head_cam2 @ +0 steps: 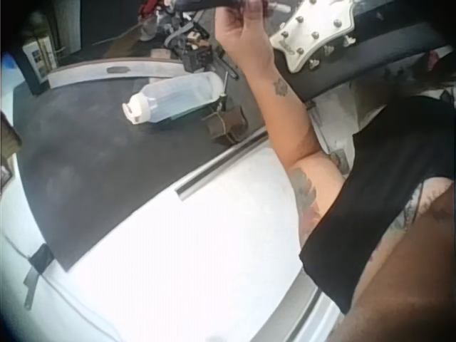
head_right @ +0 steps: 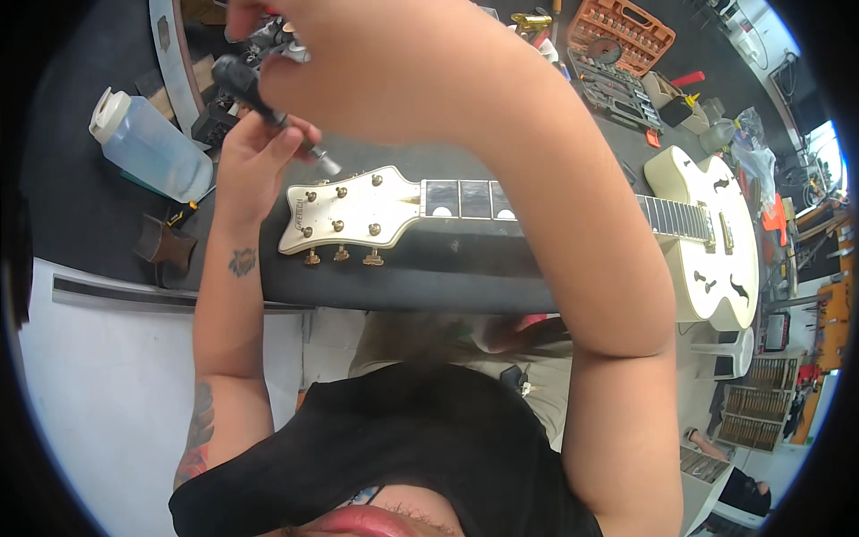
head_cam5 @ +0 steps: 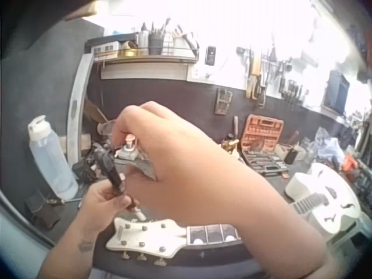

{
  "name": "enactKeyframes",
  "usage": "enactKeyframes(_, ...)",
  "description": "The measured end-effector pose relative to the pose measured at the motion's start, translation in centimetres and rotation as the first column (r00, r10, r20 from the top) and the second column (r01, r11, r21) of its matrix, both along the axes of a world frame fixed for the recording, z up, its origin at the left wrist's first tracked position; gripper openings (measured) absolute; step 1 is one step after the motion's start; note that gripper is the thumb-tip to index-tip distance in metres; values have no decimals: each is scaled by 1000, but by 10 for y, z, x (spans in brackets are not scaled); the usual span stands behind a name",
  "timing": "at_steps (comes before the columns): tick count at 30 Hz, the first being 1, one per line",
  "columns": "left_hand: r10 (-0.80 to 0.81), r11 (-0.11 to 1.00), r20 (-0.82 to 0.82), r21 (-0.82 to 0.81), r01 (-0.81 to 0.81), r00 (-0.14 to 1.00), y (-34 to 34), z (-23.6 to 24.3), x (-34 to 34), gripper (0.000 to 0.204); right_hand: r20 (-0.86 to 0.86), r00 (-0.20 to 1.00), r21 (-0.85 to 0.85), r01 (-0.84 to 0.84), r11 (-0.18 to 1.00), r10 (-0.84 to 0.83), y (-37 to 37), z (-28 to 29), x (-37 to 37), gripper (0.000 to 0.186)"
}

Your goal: The person unscrews and removes gold tuning pegs from the headstock of a white electric guitar using a screwdriver and by hand, then uses a brush and hammer to clean the headstock and tap components.

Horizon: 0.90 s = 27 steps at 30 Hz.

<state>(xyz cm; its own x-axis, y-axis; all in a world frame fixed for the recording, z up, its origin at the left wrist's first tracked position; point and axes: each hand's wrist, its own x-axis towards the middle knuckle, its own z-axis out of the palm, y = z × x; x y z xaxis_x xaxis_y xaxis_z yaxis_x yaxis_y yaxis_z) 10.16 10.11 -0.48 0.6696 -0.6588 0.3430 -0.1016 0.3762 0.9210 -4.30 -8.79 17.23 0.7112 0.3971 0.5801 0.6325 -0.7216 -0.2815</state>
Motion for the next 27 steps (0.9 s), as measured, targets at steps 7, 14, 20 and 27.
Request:
enactKeyframes(7, 99, 995, 30, 23, -100, 995, 19, -22, -27, 17, 90, 992, 372, 51, 927, -90, 27, -52, 38, 26)
enactKeyframes(14, 227, 958, 192, 132, -255, 955, 19, -20, -37, 6, -317, 948, 667, 190, 720, 43, 73, -79, 50, 28)
enactKeyframes(20, 210, 968, 247, 82, -236, 946, 22, -23, -33, 10, -364, 909, 755, 162, 636, 201, 83, -84, 65, 37)
enactKeyframes(27, 22, 997, 107, 73, -30, 994, 18, -20, -28, 17, -632, 682, 659, 223, 718, 368, 62, -74, 86, 40)
